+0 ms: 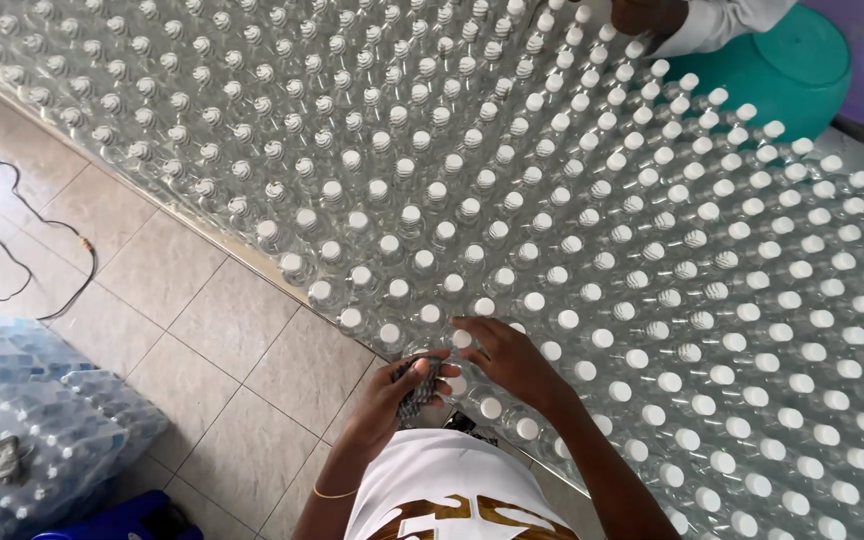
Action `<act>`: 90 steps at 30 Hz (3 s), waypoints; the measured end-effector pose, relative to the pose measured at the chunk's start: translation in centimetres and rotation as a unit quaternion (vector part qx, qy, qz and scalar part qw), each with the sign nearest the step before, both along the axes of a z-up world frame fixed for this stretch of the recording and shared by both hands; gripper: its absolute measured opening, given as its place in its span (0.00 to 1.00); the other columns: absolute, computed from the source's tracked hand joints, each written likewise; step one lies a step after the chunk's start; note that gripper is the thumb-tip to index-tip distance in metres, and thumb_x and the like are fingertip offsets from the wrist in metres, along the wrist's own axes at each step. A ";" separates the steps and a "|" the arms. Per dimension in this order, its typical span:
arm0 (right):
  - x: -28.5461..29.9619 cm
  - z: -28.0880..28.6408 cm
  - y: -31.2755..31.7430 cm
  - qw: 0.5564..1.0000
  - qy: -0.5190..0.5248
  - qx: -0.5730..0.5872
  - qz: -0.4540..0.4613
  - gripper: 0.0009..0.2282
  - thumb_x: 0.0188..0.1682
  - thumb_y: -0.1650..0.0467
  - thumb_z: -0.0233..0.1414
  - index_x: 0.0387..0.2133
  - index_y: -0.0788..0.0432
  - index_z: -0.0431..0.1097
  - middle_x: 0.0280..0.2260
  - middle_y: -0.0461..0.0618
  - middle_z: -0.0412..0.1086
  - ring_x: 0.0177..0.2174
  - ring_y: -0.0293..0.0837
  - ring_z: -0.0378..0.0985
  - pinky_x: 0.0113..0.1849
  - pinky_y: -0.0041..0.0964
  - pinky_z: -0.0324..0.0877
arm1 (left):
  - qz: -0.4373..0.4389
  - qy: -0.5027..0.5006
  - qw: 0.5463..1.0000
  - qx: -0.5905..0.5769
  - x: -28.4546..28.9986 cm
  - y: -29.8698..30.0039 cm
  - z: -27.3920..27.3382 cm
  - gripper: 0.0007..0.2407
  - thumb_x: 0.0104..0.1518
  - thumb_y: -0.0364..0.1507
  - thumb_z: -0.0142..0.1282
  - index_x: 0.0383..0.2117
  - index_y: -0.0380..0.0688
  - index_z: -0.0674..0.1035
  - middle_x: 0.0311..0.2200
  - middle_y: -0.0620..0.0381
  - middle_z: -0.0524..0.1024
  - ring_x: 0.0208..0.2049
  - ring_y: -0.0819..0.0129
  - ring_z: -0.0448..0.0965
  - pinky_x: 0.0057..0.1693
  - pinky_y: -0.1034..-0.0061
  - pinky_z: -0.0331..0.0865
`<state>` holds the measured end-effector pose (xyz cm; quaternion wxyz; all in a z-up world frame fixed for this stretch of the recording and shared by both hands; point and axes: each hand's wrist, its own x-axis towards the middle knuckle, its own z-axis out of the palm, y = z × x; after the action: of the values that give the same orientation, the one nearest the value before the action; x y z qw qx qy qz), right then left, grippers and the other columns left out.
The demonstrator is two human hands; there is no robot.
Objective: Placing plastic caps onto a large array of water bottles on a production table
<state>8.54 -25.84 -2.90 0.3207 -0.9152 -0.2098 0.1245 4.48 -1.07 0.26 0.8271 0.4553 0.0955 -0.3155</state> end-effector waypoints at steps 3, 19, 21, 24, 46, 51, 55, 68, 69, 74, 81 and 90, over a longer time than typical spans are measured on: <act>-0.9 2.2 -0.5 0.997 -0.063 0.046 -0.012 0.16 0.58 0.70 0.56 0.59 0.57 0.72 0.60 0.51 0.74 0.58 0.51 0.77 0.55 0.49 0.75 | -0.001 0.031 0.999 -0.040 -0.2 -0.7 -0.1 0.26 0.64 0.38 0.56 0.64 0.30 0.77 0.50 0.41 0.85 0.43 0.59 0.86 0.49 0.68 0.81; -4.7 6.4 -0.8 0.948 0.146 0.237 -0.156 0.11 0.44 0.67 0.71 0.39 0.54 0.84 0.29 0.43 0.79 0.30 0.38 0.83 0.38 0.35 0.77 | -0.155 0.002 0.988 -0.027 -0.4 -3.0 -0.5 0.21 0.63 0.36 0.61 0.54 0.29 0.84 0.48 0.42 0.86 0.41 0.58 0.87 0.46 0.71 0.81; -4.5 6.0 -0.9 0.944 0.144 0.235 -0.183 0.09 0.47 0.70 0.68 0.40 0.56 0.85 0.33 0.44 0.87 0.37 0.39 0.91 0.46 0.36 0.82 | -0.149 -0.044 0.988 -0.019 -0.3 -2.9 -0.4 0.20 0.64 0.40 0.58 0.52 0.34 0.85 0.48 0.42 0.87 0.41 0.59 0.87 0.46 0.68 0.82; -3.2 4.4 -1.7 0.954 0.065 0.221 -0.191 0.10 0.50 0.67 0.65 0.44 0.55 0.83 0.40 0.50 0.88 0.40 0.43 0.94 0.41 0.36 0.91 | -0.096 0.012 0.995 -0.007 -0.1 -2.6 -0.6 0.21 0.65 0.33 0.57 0.59 0.28 0.80 0.47 0.39 0.88 0.37 0.62 0.86 0.44 0.71 0.82; 2.1 -2.1 -3.9 0.988 -0.039 0.121 -0.087 0.12 0.55 0.68 0.61 0.51 0.53 0.76 0.61 0.47 0.75 0.60 0.51 0.79 0.54 0.48 0.78 | 0.013 0.036 0.999 0.016 0.2 0.6 -1.8 0.25 0.63 0.35 0.57 0.62 0.27 0.78 0.48 0.38 0.87 0.39 0.59 0.85 0.44 0.69 0.79; 2.2 -3.6 -3.0 0.988 -0.054 0.040 -0.138 0.07 0.56 0.66 0.60 0.41 0.52 0.70 0.57 0.50 0.78 0.50 0.53 0.84 0.41 0.47 0.77 | -0.004 0.014 1.000 0.008 0.4 0.1 -1.1 0.25 0.64 0.35 0.56 0.62 0.27 0.78 0.47 0.39 0.87 0.39 0.60 0.85 0.44 0.71 0.79; 2.2 -2.7 -2.7 0.987 0.000 0.027 -0.160 0.08 0.56 0.65 0.59 0.43 0.51 0.69 0.58 0.49 0.77 0.45 0.52 0.84 0.40 0.48 0.76 | -0.006 0.011 1.000 0.002 0.5 -0.3 -1.0 0.25 0.64 0.35 0.56 0.63 0.27 0.77 0.48 0.38 0.87 0.39 0.60 0.85 0.43 0.71 0.79; -4.0 7.1 -1.4 0.966 0.098 0.208 -0.118 0.16 0.48 0.62 0.66 0.49 0.51 0.78 0.45 0.46 0.76 0.43 0.44 0.82 0.45 0.40 0.78 | -0.112 0.008 0.993 -0.038 0.2 -4.2 -1.5 0.23 0.63 0.37 0.60 0.58 0.29 0.81 0.41 0.43 0.85 0.38 0.58 0.88 0.45 0.70 0.84; -4.4 7.2 -1.4 0.968 0.086 0.209 -0.107 0.13 0.51 0.64 0.66 0.47 0.51 0.80 0.38 0.44 0.73 0.37 0.39 0.80 0.43 0.36 0.76 | -0.134 0.002 0.991 -0.030 0.2 -4.6 -1.5 0.23 0.62 0.38 0.61 0.54 0.27 0.83 0.47 0.42 0.86 0.42 0.55 0.89 0.46 0.68 0.85; -5.2 6.6 -2.2 0.962 0.102 0.219 -0.128 0.10 0.50 0.65 0.67 0.43 0.50 0.81 0.32 0.40 0.73 0.35 0.37 0.78 0.40 0.35 0.72 | -0.164 -0.022 0.985 -0.037 0.2 -5.1 -0.7 0.19 0.63 0.37 0.62 0.50 0.30 0.84 0.40 0.44 0.85 0.38 0.59 0.87 0.44 0.70 0.83; -5.5 5.9 -3.1 0.941 0.176 0.252 -0.145 0.12 0.48 0.74 0.67 0.45 0.52 0.81 0.36 0.46 0.79 0.37 0.39 0.82 0.40 0.35 0.77 | -0.201 -0.007 0.979 -0.022 0.2 -5.1 0.0 0.20 0.64 0.37 0.59 0.50 0.28 0.84 0.47 0.38 0.87 0.41 0.58 0.88 0.45 0.71 0.82; -5.0 5.6 -3.4 0.945 0.161 0.244 -0.147 0.10 0.47 0.68 0.70 0.41 0.52 0.82 0.31 0.42 0.76 0.34 0.37 0.81 0.40 0.35 0.75 | -0.209 -0.015 0.978 -0.007 0.2 -5.1 0.2 0.21 0.64 0.40 0.58 0.52 0.32 0.84 0.47 0.42 0.87 0.42 0.60 0.87 0.46 0.71 0.80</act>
<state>3.57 -29.21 2.67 0.5783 -0.7975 -0.0429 0.1665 4.71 -6.20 0.42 0.7473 0.4641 -0.0170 -0.4753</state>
